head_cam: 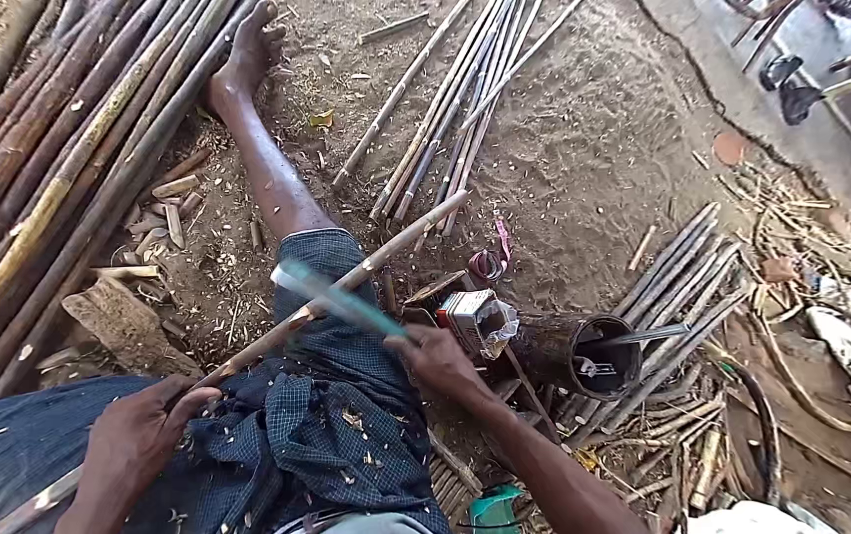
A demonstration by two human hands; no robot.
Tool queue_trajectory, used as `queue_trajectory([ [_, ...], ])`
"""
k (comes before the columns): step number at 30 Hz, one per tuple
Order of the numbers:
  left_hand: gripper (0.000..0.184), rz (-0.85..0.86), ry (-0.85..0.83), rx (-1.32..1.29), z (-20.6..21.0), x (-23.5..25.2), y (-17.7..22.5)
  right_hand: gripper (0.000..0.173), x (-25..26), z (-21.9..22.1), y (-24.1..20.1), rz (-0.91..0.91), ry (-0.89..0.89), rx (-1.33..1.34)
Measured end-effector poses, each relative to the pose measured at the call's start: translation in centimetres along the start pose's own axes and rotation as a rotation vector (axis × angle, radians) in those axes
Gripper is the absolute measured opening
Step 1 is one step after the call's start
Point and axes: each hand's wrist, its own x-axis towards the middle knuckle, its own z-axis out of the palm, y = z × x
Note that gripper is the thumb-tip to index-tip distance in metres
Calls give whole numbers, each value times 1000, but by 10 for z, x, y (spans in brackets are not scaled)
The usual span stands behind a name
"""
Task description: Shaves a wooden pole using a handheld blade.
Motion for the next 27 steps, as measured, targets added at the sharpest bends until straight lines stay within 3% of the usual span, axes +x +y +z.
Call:
queue_trajectory([
  [3, 71, -27, -17, 44, 3, -1, 2, 49, 22, -8, 12, 94, 266, 276],
  [7, 68, -66, -63, 10, 0, 3, -1, 44, -10, 11, -3, -77, 23, -104],
  [11, 67, -35, -128, -30, 3, 11, -9, 51, 20, -5, 13, 92, 267, 238],
  [15, 64, -42, -218, -106, -6, 18, -13, 45, -7, 15, -7, -33, 18, -119],
  [19, 49, -26, -258, -199, -4, 24, -18, 52, 24, -3, 10, 108, 293, 260],
  [23, 44, -15, -298, -219, -9, 23, -23, 50, 5, 9, 9, 42, 118, 147],
  [26, 42, 2, -268, -189, -5, 28, -16, 50, 24, -9, 18, 99, 293, 279],
  [27, 43, -8, -261, -185, -4, 26, -15, 51, 21, -5, 16, 83, 273, 257],
])
